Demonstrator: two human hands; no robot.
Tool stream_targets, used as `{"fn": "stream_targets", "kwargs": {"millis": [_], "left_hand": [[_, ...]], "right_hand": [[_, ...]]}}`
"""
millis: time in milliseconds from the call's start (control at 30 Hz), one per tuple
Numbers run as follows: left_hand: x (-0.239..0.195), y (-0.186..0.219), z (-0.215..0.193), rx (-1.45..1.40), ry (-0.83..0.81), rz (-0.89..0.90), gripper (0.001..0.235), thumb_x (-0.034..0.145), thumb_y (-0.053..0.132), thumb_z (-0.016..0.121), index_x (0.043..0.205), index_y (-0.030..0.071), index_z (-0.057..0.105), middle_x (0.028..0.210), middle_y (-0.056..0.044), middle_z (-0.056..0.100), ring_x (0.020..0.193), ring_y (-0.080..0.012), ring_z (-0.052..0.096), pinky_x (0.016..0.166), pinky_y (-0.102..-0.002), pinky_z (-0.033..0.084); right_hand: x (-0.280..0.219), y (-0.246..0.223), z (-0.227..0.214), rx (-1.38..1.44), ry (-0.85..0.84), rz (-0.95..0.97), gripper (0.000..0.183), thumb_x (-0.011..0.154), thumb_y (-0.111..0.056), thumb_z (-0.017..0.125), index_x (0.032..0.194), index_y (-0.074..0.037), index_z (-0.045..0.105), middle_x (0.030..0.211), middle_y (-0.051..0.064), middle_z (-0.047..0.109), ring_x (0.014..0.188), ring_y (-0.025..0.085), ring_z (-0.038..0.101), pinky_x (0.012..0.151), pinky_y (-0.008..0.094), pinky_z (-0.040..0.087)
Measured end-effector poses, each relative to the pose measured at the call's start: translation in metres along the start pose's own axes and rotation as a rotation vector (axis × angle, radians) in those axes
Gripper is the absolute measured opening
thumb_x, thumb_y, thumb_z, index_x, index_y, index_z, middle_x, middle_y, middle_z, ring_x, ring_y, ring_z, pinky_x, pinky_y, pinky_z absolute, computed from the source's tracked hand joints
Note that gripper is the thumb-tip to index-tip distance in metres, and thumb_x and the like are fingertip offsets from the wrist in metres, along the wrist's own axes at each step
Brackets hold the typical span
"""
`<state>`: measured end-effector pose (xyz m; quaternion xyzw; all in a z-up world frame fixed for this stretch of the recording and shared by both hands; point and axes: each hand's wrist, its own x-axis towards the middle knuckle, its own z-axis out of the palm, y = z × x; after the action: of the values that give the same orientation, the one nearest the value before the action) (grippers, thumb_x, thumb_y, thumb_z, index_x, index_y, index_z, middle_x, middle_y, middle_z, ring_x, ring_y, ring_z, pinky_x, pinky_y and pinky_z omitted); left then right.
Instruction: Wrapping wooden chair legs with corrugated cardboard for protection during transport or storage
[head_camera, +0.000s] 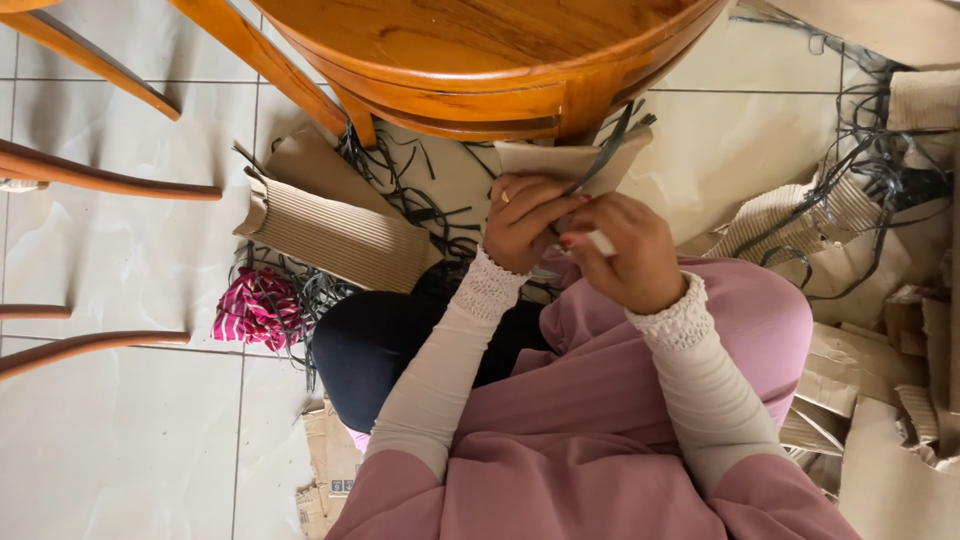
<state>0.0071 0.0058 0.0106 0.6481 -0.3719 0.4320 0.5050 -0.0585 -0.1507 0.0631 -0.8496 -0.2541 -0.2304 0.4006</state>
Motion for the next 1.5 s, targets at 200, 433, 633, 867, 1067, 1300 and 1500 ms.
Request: {"fn": "stream_targets", "kwargs": {"millis": [200,433,633,867,1067,1300,1500], "left_hand": [[0.024,0.009,-0.006,-0.055,-0.07,-0.013,0.031,0.109,0.02,0.049,0.101,0.019,0.08,0.101,0.004,0.076,0.092,-0.0169,0.07,0.088,-0.03,0.045],[0.04,0.002,-0.014,-0.231,-0.148,0.031,0.032,0.109,0.018,0.046,0.116,0.009,0.076,0.113,-0.005,0.076,0.102,-0.0231,0.068,0.087,-0.036,0.053],[0.02,-0.002,-0.01,-0.163,-0.156,-0.098,0.035,0.099,0.004,0.066,0.134,0.008,0.068,0.124,-0.007,0.072,0.111,-0.0253,0.067,0.094,-0.041,0.054],[0.027,0.003,-0.012,-0.164,-0.147,-0.153,0.029,0.097,0.006,0.068,0.126,0.008,0.07,0.109,-0.006,0.07,0.097,-0.0244,0.068,0.089,-0.038,0.055],[0.019,0.01,0.003,-0.059,-0.062,-0.305,0.026,0.093,0.009,0.074,0.118,0.012,0.07,0.093,0.0,0.068,0.087,-0.0194,0.067,0.084,-0.034,0.056],[-0.005,0.006,0.013,-0.124,0.196,-0.703,0.052,0.082,0.021,0.09,0.117,0.006,0.056,0.107,-0.009,0.056,0.092,-0.0224,0.064,0.078,-0.034,0.058],[-0.006,0.022,0.025,-0.053,0.268,-0.749,0.063,0.087,0.019,0.087,0.14,0.006,0.054,0.135,-0.01,0.051,0.115,-0.0219,0.059,0.09,-0.036,0.057]], "right_hand": [[0.023,0.001,-0.01,-0.086,0.152,-0.079,0.036,0.097,0.013,0.058,0.128,0.001,0.07,0.093,0.015,0.064,0.079,0.037,0.068,0.072,0.047,0.057],[0.022,0.022,-0.007,-0.156,0.262,-0.11,0.022,0.099,0.009,0.066,0.113,-0.002,0.078,0.094,0.013,0.062,0.082,0.036,0.068,0.075,0.045,0.058],[0.013,0.038,-0.02,-0.49,0.486,-0.244,0.009,0.1,-0.009,0.079,0.091,-0.01,0.081,0.117,0.015,0.059,0.106,0.038,0.055,0.097,0.051,0.046],[0.014,0.007,-0.034,-0.303,0.409,-0.249,0.014,0.102,-0.008,0.071,0.09,-0.002,0.074,0.102,0.014,0.075,0.108,0.036,0.061,0.105,0.049,0.027],[-0.008,0.025,-0.012,-0.12,0.545,-0.157,0.008,0.101,0.003,0.066,0.097,0.007,0.071,0.078,0.016,0.067,0.069,0.034,0.062,0.07,0.045,0.053],[0.014,0.01,0.039,0.382,0.592,0.11,0.019,0.113,-0.01,0.046,0.104,0.005,0.053,0.106,0.02,0.06,0.094,0.027,0.067,0.085,0.041,0.059],[0.005,0.028,0.056,0.241,0.642,0.051,0.014,0.111,-0.002,0.049,0.099,0.003,0.05,0.113,0.021,0.058,0.118,0.035,0.06,0.099,0.045,0.048]]}}
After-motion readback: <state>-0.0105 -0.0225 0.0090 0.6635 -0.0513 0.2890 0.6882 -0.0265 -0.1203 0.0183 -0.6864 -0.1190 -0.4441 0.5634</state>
